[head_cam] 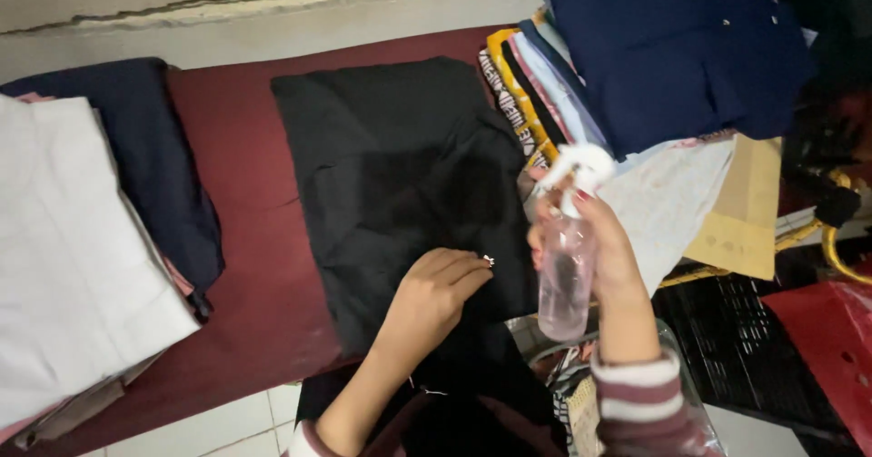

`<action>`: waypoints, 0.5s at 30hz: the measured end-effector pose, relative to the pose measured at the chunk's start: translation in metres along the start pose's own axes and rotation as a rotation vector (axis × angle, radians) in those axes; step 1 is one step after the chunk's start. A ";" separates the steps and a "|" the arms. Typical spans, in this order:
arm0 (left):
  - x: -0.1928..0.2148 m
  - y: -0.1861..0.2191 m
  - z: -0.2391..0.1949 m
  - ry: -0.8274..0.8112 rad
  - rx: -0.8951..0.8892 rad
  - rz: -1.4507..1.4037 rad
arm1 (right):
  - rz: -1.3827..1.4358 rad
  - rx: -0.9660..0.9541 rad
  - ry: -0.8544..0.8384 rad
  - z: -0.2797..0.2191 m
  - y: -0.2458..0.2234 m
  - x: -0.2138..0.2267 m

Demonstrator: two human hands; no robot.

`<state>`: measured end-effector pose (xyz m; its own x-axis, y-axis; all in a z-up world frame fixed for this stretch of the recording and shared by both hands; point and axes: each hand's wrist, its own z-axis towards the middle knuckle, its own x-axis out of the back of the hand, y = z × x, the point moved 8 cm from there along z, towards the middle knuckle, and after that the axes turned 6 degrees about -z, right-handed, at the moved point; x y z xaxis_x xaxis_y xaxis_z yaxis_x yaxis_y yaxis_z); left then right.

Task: The person folds a black shirt and a white patterned shirt on a maroon surface. They use a spray bottle to mist the fabric before folding each item and then place the folded shirts into a stack.

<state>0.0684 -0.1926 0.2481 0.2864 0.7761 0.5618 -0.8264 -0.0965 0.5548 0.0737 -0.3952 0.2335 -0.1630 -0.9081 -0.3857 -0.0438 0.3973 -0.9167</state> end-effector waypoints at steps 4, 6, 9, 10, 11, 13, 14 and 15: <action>-0.002 -0.004 -0.005 0.031 0.022 -0.029 | -0.281 -0.109 -0.232 0.046 -0.003 -0.058; -0.002 -0.006 -0.004 0.033 0.019 -0.039 | -0.366 -0.207 -0.270 0.067 0.010 -0.072; -0.001 -0.006 -0.008 0.040 0.014 -0.049 | -0.561 -0.334 -0.311 0.090 0.032 -0.078; -0.001 -0.007 -0.008 0.041 0.006 -0.063 | -0.579 -0.312 -0.299 0.098 0.028 -0.081; 0.000 -0.007 -0.008 0.042 -0.002 -0.077 | -0.596 -0.289 -0.288 0.105 0.024 -0.085; -0.002 -0.009 -0.008 0.045 -0.003 -0.077 | -0.550 -0.279 -0.269 0.113 0.008 -0.096; -0.003 -0.010 -0.010 0.042 -0.007 -0.081 | -0.499 -0.268 -0.243 0.116 0.000 -0.100; -0.002 -0.009 -0.010 0.043 -0.004 -0.080 | -0.499 -0.270 -0.247 0.122 0.003 -0.090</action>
<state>0.0701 -0.1868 0.2356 0.3301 0.8075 0.4888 -0.8037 -0.0310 0.5942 0.2083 -0.3279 0.2525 0.1727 -0.9841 0.0403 -0.3089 -0.0930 -0.9465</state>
